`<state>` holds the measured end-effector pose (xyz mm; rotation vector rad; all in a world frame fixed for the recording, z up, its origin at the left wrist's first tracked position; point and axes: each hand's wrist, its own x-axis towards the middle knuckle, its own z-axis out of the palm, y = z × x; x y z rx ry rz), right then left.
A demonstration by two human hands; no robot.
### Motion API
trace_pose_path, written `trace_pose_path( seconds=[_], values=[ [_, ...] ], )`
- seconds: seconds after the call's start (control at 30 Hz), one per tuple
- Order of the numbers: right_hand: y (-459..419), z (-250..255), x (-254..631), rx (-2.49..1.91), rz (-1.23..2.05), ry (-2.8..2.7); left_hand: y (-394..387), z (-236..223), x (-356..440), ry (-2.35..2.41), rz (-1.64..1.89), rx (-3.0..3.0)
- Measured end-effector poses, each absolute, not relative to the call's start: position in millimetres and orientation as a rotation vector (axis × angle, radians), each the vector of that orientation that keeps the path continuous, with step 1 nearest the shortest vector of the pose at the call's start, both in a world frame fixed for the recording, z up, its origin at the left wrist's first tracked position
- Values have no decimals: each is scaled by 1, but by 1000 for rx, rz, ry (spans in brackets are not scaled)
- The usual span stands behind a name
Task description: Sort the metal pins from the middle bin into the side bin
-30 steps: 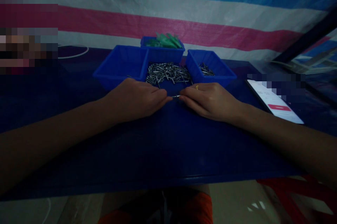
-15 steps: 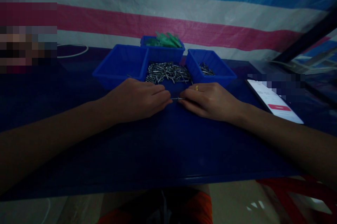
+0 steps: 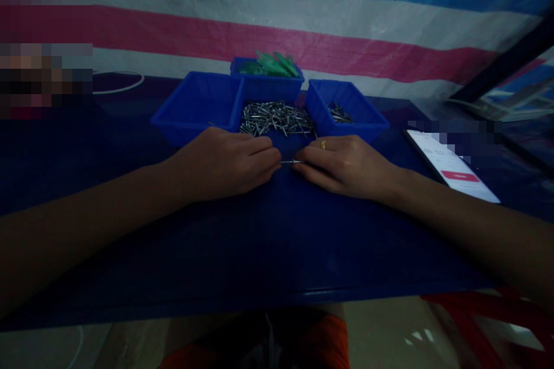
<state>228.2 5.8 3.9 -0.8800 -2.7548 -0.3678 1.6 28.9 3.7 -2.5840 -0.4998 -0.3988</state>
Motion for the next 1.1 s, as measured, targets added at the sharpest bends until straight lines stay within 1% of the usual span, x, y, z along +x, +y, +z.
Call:
trace_pose_path(
  seconds=[0.3,0.83,1.1],
  values=[
    [6,2,228,-809,-357,-2777,31,0,0,-387,-504,-2535],
    [7,2,228,-811,-352,-2796,32,0,0,-313,-485,-2608],
    [7,2,228,-813,-337,-2802,32,0,-1,-360,-393,-2624]
  ],
)
